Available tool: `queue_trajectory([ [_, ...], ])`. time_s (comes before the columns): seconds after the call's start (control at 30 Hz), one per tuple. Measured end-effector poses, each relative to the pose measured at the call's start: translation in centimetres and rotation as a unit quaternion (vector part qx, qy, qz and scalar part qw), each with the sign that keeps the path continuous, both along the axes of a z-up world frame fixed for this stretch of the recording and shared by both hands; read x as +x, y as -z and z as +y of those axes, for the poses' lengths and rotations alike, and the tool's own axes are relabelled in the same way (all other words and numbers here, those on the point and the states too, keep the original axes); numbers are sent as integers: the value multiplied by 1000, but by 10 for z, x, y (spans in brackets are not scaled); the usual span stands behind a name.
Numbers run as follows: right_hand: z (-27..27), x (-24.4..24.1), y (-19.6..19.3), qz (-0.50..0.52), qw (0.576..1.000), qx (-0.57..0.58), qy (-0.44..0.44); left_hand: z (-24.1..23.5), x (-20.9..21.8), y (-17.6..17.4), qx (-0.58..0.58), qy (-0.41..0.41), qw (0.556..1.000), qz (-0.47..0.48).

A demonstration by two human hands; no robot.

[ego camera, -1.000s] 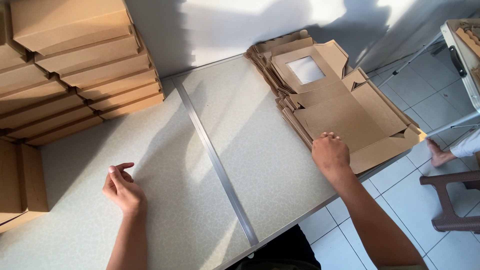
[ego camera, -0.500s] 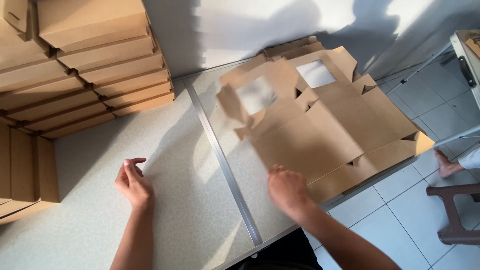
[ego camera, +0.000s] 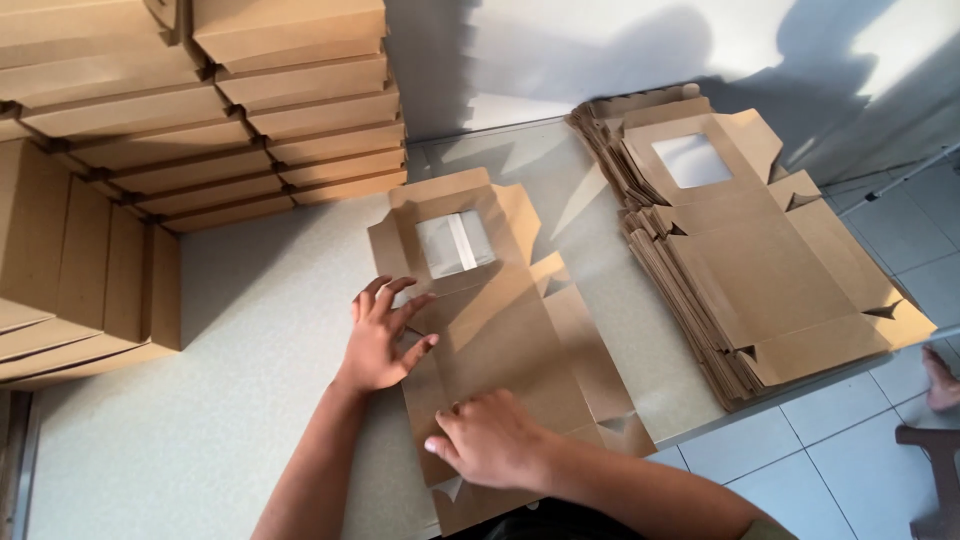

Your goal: The person folds a flat cardboard box blank into a finished box with a clear window on the lid. They fold the side flaps, tuck the tabs, and close the lid, then place the completed box on a stack of similar boxes.

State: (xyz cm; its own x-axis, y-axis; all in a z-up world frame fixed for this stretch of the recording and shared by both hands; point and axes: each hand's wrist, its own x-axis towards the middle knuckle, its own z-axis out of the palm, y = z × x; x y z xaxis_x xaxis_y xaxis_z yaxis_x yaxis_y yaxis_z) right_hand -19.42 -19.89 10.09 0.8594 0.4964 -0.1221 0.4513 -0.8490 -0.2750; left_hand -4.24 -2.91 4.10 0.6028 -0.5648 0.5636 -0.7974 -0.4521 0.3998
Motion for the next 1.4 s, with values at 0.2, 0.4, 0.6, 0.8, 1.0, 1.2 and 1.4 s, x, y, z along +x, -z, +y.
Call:
queue_trajectory([
  [0.2, -35, 96, 32, -23, 995, -48, 86, 3, 6, 25, 184, -61, 977, 86],
  [0.4, -88, 198, 95, -127, 979, -80, 139, 6, 4, 15, 223, -78, 966, 108],
  [0.6, -100, 249, 82, -114, 982, -91, 118, 6, 5, 11, 238, -81, 962, 109],
  [0.8, -86, 268, 95, -200, 960, 19, 193, 17, 9, 8, 256, -106, 953, 121],
  [1.0, -61, 241, 125, -330, 908, 51, 255, 20, 6, -23, 314, -116, 915, 225],
  [1.2, -66, 245, 129, -313, 901, 119, 276, 16, 3, -38, 310, -114, 898, 290],
  [1.4, -69, 241, 129, -283, 902, 121, 304, 7, 9, -22, 301, -149, 901, 275],
])
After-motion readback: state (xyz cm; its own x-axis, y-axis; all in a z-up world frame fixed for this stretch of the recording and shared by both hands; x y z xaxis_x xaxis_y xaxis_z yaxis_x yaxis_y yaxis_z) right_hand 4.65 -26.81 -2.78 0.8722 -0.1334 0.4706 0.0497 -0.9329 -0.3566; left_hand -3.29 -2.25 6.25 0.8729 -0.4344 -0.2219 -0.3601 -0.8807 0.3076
